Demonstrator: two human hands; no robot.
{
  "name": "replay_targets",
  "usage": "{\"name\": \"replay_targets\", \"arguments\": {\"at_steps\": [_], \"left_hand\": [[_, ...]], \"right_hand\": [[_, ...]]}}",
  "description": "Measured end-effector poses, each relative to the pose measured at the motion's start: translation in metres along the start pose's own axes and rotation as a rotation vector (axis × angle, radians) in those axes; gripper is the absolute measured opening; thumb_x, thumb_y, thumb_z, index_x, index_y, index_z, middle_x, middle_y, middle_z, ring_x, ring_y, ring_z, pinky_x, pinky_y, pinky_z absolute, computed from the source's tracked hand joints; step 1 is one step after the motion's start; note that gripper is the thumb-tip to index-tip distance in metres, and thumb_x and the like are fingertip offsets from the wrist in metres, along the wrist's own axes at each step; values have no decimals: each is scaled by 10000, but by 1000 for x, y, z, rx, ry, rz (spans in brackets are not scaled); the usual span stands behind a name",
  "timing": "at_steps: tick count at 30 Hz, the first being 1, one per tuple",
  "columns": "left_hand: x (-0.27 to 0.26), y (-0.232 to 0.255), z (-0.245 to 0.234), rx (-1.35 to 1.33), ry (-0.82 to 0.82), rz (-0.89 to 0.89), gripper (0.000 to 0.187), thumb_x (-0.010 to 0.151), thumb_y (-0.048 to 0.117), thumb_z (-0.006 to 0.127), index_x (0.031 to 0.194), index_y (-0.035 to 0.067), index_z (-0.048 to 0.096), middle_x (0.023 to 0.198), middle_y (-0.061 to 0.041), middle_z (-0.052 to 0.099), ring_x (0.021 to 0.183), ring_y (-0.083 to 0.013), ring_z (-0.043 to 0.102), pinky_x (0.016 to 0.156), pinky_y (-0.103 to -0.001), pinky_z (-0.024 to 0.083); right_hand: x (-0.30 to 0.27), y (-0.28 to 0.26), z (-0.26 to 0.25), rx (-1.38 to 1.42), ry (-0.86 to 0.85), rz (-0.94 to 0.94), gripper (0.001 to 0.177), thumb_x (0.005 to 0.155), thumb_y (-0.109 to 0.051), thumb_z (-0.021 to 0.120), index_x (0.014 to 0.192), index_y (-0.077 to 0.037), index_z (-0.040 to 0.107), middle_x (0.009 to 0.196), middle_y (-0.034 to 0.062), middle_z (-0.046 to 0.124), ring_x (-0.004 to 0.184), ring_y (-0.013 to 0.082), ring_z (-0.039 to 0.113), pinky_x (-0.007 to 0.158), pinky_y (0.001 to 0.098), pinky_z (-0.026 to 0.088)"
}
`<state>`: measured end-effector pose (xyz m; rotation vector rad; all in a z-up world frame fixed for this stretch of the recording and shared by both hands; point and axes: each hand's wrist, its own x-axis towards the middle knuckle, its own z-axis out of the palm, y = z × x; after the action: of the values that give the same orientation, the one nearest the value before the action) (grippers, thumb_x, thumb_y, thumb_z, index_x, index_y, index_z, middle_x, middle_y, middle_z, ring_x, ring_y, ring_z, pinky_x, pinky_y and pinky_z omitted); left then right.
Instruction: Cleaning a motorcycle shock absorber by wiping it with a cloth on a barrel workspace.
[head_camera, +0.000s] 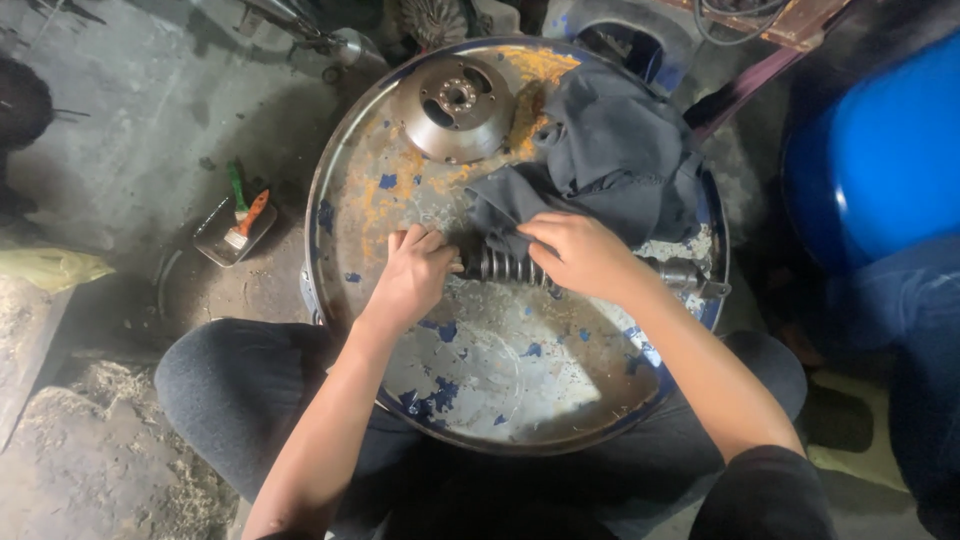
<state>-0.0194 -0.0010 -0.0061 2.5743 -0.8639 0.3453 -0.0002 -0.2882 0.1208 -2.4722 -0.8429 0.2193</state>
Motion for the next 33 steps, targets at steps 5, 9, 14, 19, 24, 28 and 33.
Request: {"name": "replay_targets", "arguments": {"at_steps": [5,9,14,19,24,28,33], "left_hand": [[0,5,-5,-23,-2,-8,66,880,147,684,912,94,708,924,-30,549,885,-218,473,800,-346,355],[2,4,-11,-55,-19,-7,145,871,167,689,1003,118,726,933,-14,550,921,-226,475,806,-343,350],[3,1,-11,-97,1,-2,108,946,265,637,895,175,666,893,13,510,890,-211,456,799,-342,331],[1,-1,0,36,46,11,137,838,173,694,736,120,618,897,-20,544,854,-223,464,775,-353,337],[4,10,-14,-23,50,-36,89,902,264,676,852,194,699,865,21,525,876,-203,476,787,-345,318],[4,10,-15,3,-4,-56,143,891,287,676,786,194,648,851,26,518,874,-199,469,784,-345,316],[14,26,-48,2,-49,-81,110,926,270,589,859,208,651,862,19,533,877,-202,481,781,-362,308]], "right_hand": [[-1,-11,57,-122,324,-174,304,942,-138,623,1233,-126,709,1224,66,709,1135,236,680,933,344,556],[-18,-52,59,-473,321,-346,302,953,-163,587,1229,-96,689,1277,164,674,1208,324,645,997,425,529],[-36,-58,63,-445,246,-265,321,913,-162,608,1222,-135,690,1148,89,733,1143,244,687,909,340,561],[-17,-52,31,-532,347,-263,389,965,-218,588,1342,-129,625,1370,126,638,1325,289,578,1010,385,516],[-38,-95,46,-602,261,-283,395,895,-122,635,1274,-11,633,1281,299,624,1193,458,629,892,470,533],[-46,-80,72,-312,212,-388,275,953,-95,553,1191,-53,685,1099,172,717,995,307,712,769,363,551],[-16,-45,17,147,594,-239,313,1057,-188,478,1210,-100,736,1233,40,718,1116,189,688,912,289,533]]}}
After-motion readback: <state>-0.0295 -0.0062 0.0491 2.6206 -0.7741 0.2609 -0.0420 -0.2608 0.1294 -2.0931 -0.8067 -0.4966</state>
